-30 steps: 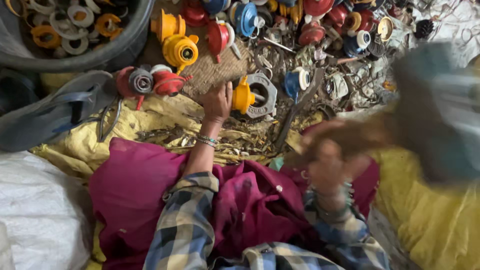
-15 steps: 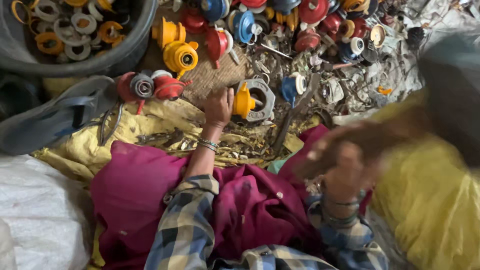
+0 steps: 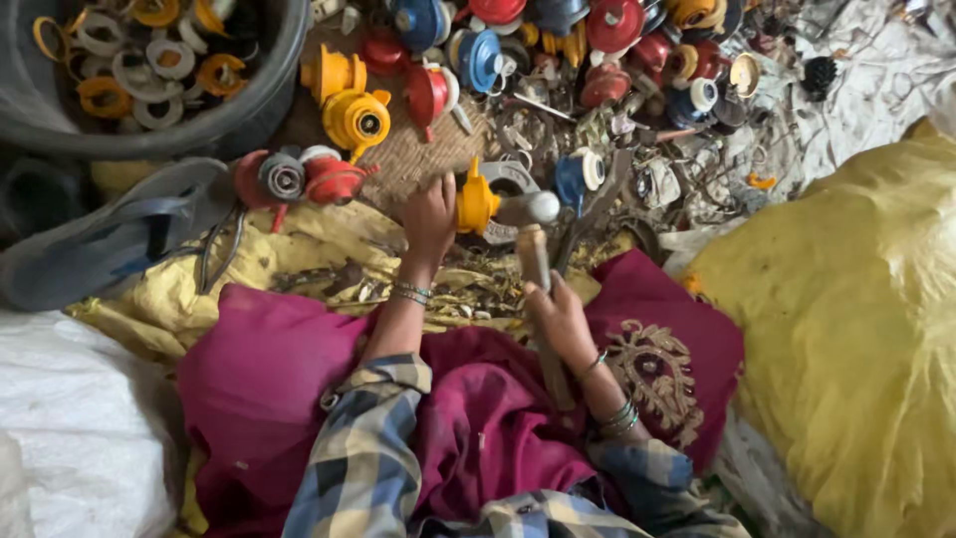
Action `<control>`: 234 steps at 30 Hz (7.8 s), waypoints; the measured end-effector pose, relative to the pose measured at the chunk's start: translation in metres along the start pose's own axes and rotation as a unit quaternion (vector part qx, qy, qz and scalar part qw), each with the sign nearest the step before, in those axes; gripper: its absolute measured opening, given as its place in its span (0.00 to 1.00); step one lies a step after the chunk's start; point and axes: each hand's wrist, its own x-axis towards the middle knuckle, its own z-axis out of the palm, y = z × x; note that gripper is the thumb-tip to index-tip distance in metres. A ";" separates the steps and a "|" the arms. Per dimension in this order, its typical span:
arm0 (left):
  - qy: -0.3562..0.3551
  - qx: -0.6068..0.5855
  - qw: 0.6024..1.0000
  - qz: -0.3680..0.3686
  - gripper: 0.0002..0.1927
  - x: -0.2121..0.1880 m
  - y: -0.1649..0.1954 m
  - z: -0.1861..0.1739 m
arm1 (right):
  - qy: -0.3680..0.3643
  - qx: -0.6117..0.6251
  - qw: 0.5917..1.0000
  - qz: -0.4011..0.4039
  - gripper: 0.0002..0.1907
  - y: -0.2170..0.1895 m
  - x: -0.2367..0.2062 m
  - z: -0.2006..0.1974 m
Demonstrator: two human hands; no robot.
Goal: The person sits on the floor and uses a hammer to repeatedly strike a yellow plastic component held against a metal fixture. The person adjusts the component's position between strikes to target different areas.
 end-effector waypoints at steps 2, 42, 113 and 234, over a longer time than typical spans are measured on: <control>-0.074 -0.009 0.993 -0.089 0.30 0.006 -0.002 0.000 | -0.014 0.082 0.995 0.059 0.15 0.004 0.006 -0.002; -0.019 0.035 0.991 -0.131 0.28 0.016 0.012 -0.014 | -0.026 0.100 0.995 0.007 0.21 -0.031 -0.012 0.000; -0.027 0.052 0.992 -0.114 0.30 0.016 0.011 0.000 | -0.017 -0.173 0.984 0.042 0.17 -0.088 0.019 -0.004; 0.047 0.029 0.997 -0.046 0.16 0.006 0.013 0.008 | -0.225 0.060 0.915 -0.329 0.25 -0.205 -0.004 -0.103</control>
